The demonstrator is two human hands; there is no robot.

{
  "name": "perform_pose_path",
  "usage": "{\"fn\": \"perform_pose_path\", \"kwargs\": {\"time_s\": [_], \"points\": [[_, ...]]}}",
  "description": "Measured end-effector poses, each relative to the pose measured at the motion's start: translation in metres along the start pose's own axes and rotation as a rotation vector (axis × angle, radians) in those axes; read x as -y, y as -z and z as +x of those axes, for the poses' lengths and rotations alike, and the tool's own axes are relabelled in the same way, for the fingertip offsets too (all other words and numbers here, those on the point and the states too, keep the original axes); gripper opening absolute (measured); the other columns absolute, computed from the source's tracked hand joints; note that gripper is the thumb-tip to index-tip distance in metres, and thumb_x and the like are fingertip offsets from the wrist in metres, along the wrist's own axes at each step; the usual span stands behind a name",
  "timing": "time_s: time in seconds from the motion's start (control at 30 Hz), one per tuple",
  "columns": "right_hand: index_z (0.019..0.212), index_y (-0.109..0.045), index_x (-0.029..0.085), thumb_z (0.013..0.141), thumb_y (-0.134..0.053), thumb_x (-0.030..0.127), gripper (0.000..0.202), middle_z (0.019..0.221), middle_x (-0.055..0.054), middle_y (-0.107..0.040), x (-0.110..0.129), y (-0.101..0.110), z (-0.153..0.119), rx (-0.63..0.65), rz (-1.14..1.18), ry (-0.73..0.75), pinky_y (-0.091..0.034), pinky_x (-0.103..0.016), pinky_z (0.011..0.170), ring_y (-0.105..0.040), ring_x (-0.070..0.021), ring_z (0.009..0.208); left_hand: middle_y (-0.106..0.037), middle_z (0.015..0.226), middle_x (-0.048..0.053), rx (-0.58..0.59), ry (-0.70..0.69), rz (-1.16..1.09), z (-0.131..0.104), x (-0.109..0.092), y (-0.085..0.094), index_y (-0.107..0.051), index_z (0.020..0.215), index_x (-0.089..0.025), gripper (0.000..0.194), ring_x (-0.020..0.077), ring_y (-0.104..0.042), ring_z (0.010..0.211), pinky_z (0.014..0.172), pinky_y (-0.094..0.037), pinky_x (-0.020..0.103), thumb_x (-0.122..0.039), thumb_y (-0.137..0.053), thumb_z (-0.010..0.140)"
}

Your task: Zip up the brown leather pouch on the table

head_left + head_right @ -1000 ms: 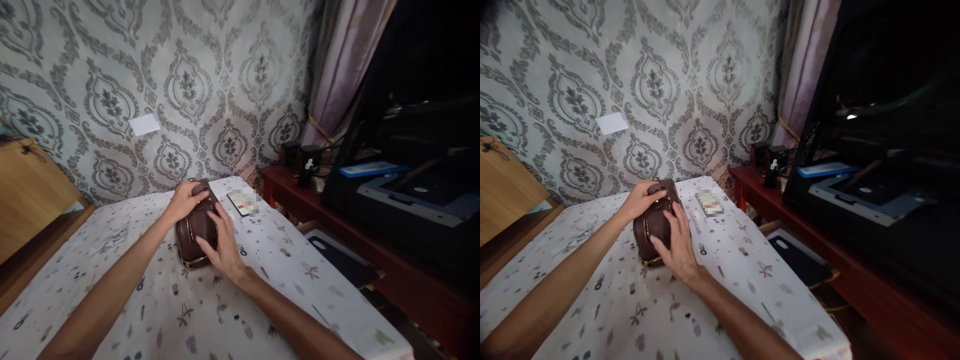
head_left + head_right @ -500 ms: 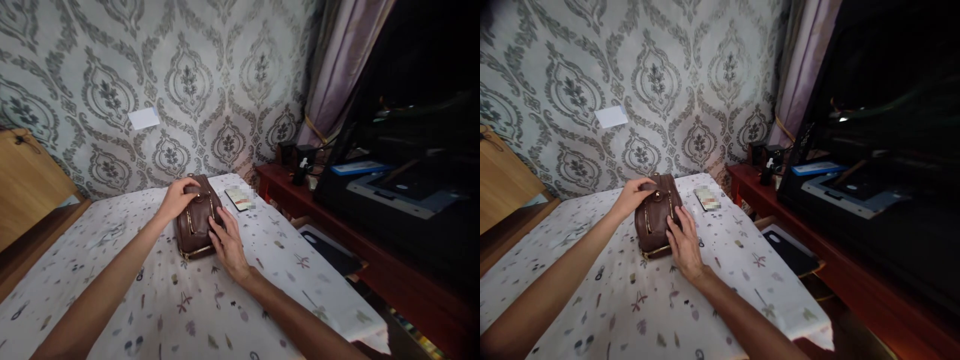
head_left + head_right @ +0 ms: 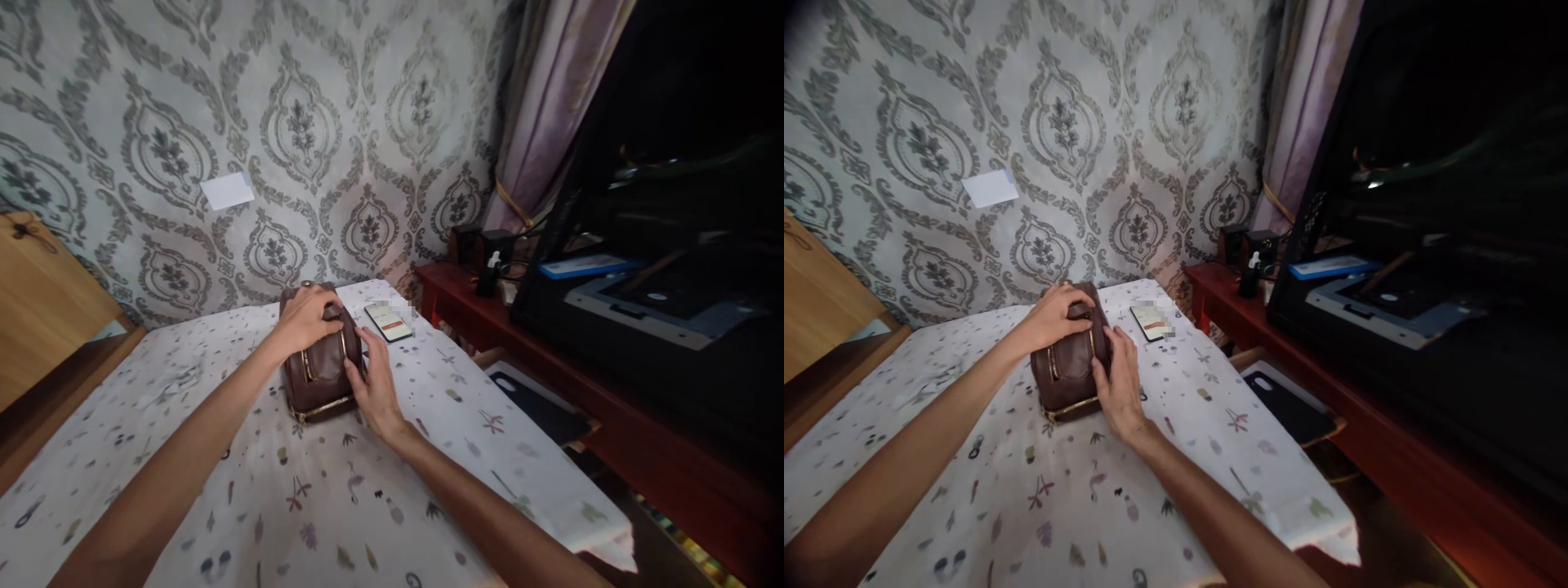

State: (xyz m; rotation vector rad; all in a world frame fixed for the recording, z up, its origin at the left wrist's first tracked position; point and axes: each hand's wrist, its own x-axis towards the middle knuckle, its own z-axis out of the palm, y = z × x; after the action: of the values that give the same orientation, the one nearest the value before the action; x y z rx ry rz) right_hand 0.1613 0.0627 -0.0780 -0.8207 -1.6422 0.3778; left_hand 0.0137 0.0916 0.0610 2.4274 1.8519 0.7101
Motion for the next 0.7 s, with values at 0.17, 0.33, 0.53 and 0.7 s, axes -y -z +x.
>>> {"fn": "perform_pose_path", "kwargs": {"time_s": [0.17,0.33,0.53,0.7], "points": [[0.144,-0.043,0.023,0.101,-0.041,0.033,0.044,0.137,-0.013,-0.055,0.003,0.003,0.002,0.032,0.03,-0.011,-0.044,-0.048,0.111,-0.051,-0.0252,0.13,-0.061,0.099,0.004,0.042,0.005,-0.071,-0.003,0.006,0.001,-0.071,0.1,-0.026,0.027,0.0293,-0.053,0.104,0.09,-0.042,0.039,-0.026,-0.072,0.073],[0.147,-0.042,0.023,0.1,-0.035,0.025,0.047,0.136,-0.012,-0.056,0.005,0.003,0.002,0.027,0.039,0.003,-0.045,-0.047,0.11,-0.052,-0.0241,0.13,-0.061,0.104,0.004,0.098,-0.031,-0.07,0.0,0.009,0.003,-0.068,0.1,-0.026,0.027,0.0287,-0.053,0.106,0.09,-0.042,0.038,-0.026,-0.07,0.073],[0.146,-0.042,0.02,0.098,-0.036,0.023,0.048,0.139,-0.014,-0.056,0.001,-0.001,0.001,0.018,0.051,-0.042,-0.045,-0.047,0.111,-0.054,-0.0244,0.13,-0.06,0.099,0.003,0.117,-0.022,-0.05,0.003,0.007,0.003,-0.067,0.098,-0.025,0.027,0.0289,-0.053,0.104,0.088,-0.042,0.038,-0.022,-0.07,0.071],[0.146,-0.039,0.02,0.09,-0.047,0.023,0.056,0.139,-0.014,-0.055,0.004,0.009,0.013,0.085,0.012,-0.054,-0.048,-0.046,0.106,-0.053,-0.0258,0.129,-0.061,0.097,0.003,0.103,-0.026,-0.037,0.003,0.007,0.001,-0.067,0.095,-0.025,0.026,0.0284,-0.054,0.1,0.086,-0.042,0.039,-0.021,-0.07,0.07]]}}
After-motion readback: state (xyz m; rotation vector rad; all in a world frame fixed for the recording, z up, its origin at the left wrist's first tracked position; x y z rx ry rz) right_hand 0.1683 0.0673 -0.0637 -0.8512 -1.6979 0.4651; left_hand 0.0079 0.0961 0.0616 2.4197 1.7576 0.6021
